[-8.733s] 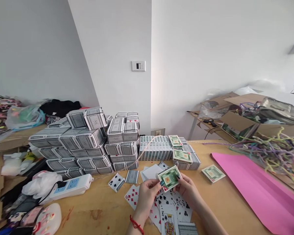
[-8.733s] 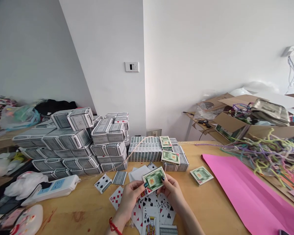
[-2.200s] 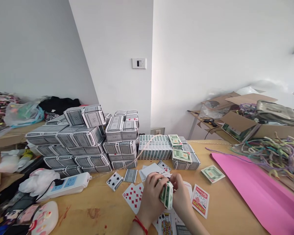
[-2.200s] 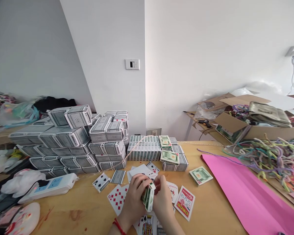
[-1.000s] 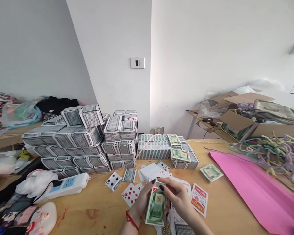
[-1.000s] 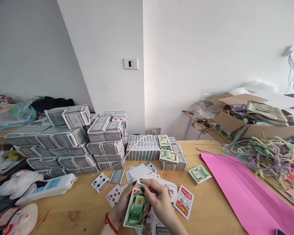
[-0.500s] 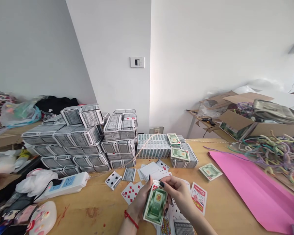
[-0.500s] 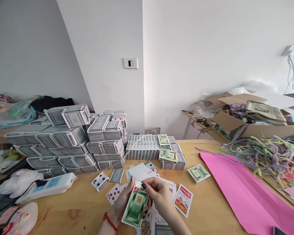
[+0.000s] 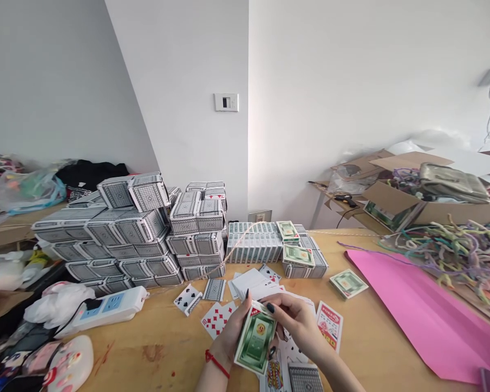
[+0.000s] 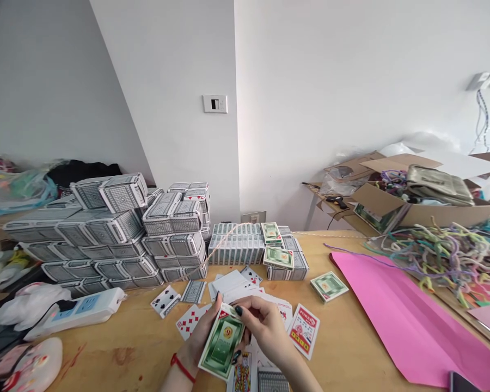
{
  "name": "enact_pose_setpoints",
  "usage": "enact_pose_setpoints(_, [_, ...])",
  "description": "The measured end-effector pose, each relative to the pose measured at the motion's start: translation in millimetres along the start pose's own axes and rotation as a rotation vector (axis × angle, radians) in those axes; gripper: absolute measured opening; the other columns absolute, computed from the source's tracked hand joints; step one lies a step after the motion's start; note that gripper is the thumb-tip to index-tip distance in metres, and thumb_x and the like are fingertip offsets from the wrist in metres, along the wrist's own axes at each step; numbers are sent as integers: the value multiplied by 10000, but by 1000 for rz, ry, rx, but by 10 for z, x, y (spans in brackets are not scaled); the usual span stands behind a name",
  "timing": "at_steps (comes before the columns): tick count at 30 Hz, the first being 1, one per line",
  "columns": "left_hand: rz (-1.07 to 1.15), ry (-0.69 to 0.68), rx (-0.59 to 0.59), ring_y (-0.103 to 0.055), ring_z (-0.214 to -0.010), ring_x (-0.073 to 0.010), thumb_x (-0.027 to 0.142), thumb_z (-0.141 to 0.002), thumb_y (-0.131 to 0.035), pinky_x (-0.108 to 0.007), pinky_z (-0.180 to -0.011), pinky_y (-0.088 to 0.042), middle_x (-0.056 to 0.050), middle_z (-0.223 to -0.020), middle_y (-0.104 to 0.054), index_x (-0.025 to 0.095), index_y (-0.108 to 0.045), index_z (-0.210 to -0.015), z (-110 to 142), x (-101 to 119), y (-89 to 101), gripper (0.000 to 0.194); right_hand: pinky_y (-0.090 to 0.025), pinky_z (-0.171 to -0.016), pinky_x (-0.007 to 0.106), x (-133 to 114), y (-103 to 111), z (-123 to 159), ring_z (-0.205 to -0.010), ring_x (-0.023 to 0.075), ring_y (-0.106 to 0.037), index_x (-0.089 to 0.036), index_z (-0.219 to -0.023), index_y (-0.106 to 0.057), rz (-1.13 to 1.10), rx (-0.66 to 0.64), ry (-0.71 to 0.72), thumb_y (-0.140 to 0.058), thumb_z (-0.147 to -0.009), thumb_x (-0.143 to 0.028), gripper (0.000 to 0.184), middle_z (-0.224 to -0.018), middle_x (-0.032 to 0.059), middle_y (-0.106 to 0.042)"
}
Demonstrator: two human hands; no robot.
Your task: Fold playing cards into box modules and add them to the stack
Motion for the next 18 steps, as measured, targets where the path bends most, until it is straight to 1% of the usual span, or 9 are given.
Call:
enact_pose_setpoints(2, [-1,-3,10,-569,-444,-164,728,-747,-250,-257,-463,-409,-107,-555,-630,42,-642,-792,9,4,18,791,-485,-423,216,-31,-17,7,-631,171,-628,-160,-808,-629,23,-4,26,-623,-729,-449,300,-881,73,-659])
enact_pose_setpoints(4, [-3,-22,32,-562,-438,-165,703,-758,-286,-256,-463,-401,-102,-537,-628,55,-645,-759,21,22,41,741,-521,-461,225,-26,-40,9,-796,219,-627,-166,-829,-608,23,-12,25,-667,-697,-420,292,-967,88,-638])
enact_pose_setpoints(5, [-4,-28,39,-560,-440,-166,691,-761,-302,-258,-467,-400,-101,-533,-628,63,-645,-732,26,29,47,716,-530,-463,230,-12,-52,8,-830,229,-620,-168,-836,-598,14,-19,17,-676,-692,-411,293,-982,90,-628])
enact_pose_setpoints(8, [1,-8,44,-550,-442,-166,663,-752,-342,-261,-476,-393,-105,-541,-633,75,-649,-699,36,25,38,666,-530,-428,223,27,-73,3,-790,209,-615,-171,-841,-580,-13,-23,6,-675,-702,-393,278,-979,80,-606])
enact_pose_setpoints(10, [15,13,50,-542,-435,-167,648,-741,-357,-262,-469,-383,-104,-552,-637,71,-658,-754,38,18,30,651,-528,-422,213,43,-79,-2,-735,180,-612,-173,-843,-574,-26,-23,1,-674,-709,-381,267,-952,65,-599])
enact_pose_setpoints(13, [25,10,59,-546,-432,-177,626,-737,-366,-270,-471,-381,-98,-557,-638,68,-656,-853,33,28,23,640,-515,-405,190,51,-81,-3,-663,143,-609,-174,-839,-570,-38,-22,-14,-672,-714,-370,254,-919,47,-601])
enact_pose_setpoints(18, [15,30,91,-543,-406,-164,658,-744,-364,-256,-448,-369,-106,-539,-633,41,-654,-864,22,9,38,692,-484,-384,165,18,-77,7,-721,162,-626,-167,-745,-558,-36,-12,12,-668,-718,-363,226,-974,65,-624])
Point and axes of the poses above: each hand's wrist, its own z-axis away from the middle knuckle, its own y-axis out of the back of the hand, x = y × z, the point moved 8 cm from there along -z, towards the middle knuckle
